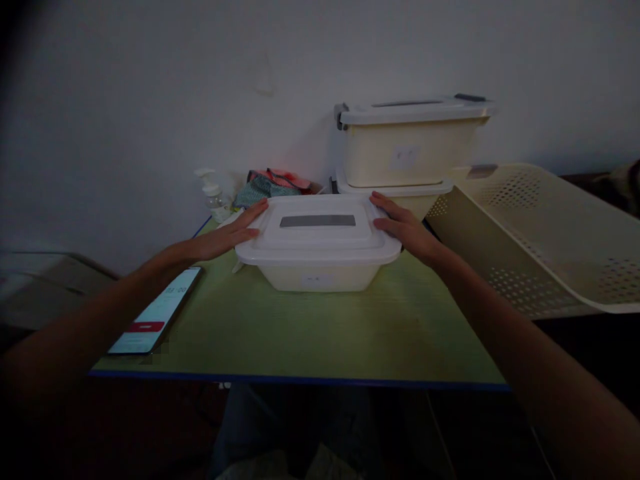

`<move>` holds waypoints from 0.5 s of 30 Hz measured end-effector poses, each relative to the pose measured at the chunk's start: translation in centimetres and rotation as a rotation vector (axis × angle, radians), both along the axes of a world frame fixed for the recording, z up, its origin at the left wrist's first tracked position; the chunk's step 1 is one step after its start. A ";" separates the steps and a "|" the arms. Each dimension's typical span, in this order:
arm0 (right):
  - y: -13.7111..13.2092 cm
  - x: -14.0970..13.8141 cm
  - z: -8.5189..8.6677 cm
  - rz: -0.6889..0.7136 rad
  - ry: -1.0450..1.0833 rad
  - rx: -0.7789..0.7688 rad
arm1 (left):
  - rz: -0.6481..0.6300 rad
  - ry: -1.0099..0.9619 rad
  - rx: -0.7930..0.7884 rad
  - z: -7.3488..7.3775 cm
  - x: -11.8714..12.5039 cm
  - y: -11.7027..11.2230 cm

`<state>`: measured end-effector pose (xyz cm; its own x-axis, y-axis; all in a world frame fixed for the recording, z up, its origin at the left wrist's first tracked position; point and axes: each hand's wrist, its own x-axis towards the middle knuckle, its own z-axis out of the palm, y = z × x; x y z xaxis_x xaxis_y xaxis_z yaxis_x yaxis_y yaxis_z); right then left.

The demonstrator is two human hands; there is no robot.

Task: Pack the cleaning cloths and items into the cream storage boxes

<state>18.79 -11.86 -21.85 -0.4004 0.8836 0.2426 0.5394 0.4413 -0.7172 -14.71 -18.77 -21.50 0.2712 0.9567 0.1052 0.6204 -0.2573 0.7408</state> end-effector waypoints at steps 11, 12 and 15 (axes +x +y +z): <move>-2.0 -2.5 -2.1 -0.147 0.430 -0.097 | 0.149 -0.559 0.140 -3.0 1.6 0.4; -2.3 -2.7 -2.2 -0.158 0.442 -0.094 | 0.178 -0.638 0.137 -3.2 1.9 0.3; -3.1 -2.9 -2.4 -0.205 0.476 -0.110 | 0.243 -0.820 0.135 -4.0 2.7 0.1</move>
